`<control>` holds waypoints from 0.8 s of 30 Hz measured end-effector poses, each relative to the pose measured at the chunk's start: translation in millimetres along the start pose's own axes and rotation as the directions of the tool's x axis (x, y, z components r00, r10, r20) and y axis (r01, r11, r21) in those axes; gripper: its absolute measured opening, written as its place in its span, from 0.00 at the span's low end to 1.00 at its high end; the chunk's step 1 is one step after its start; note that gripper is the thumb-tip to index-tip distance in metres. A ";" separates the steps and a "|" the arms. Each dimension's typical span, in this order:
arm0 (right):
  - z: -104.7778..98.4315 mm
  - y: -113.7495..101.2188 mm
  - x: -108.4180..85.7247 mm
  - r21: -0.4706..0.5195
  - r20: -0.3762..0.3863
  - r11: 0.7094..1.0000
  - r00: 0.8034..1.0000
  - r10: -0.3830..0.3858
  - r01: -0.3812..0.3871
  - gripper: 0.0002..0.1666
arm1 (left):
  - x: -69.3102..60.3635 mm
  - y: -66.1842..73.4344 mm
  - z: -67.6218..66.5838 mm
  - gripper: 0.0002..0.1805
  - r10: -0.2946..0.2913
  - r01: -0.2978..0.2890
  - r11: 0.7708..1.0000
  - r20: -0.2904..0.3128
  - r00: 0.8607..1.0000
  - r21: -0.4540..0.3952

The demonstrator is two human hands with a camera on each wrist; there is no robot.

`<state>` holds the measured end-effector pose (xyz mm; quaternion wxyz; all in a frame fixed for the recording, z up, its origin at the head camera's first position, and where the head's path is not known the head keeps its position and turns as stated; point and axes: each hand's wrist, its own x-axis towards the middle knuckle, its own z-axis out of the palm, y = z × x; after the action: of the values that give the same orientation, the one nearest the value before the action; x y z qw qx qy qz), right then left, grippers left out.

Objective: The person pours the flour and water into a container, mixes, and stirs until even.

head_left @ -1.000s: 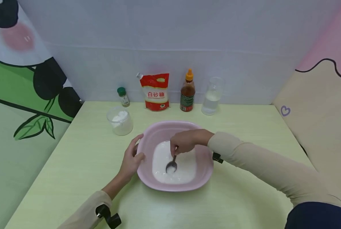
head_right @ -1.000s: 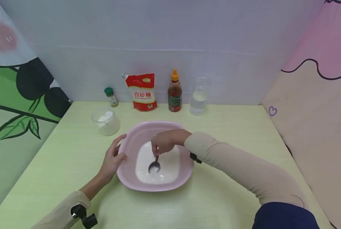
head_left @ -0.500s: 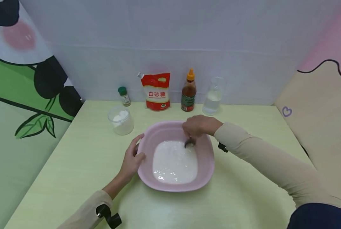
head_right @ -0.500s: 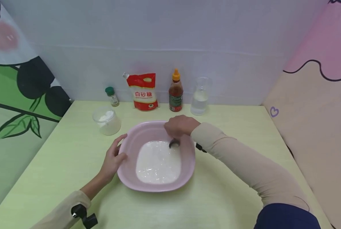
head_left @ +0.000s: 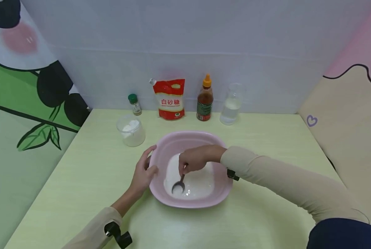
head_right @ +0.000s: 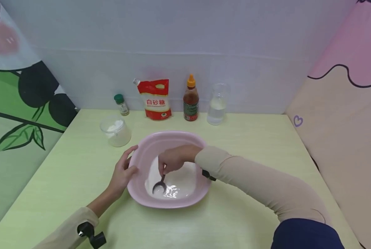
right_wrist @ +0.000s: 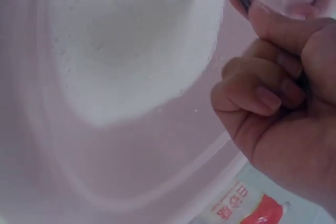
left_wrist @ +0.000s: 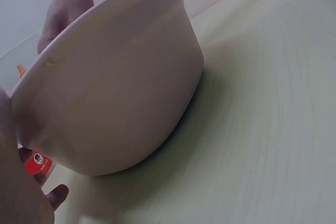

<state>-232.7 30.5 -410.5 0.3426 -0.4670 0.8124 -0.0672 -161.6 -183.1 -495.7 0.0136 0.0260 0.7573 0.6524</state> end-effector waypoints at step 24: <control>-18.0 5.1 -3.0 -0.138 -0.073 0.989 0.997 0.040 -0.050 0.15 | -2.3 3.5 0.1 0.43 -0.010 0.010 1.000 -0.002 1.000 -0.004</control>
<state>-246.5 31.9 -397.6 0.2820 -0.4686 0.8370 -0.0187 -159.3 -182.6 -492.2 0.0163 0.0215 0.7562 0.6538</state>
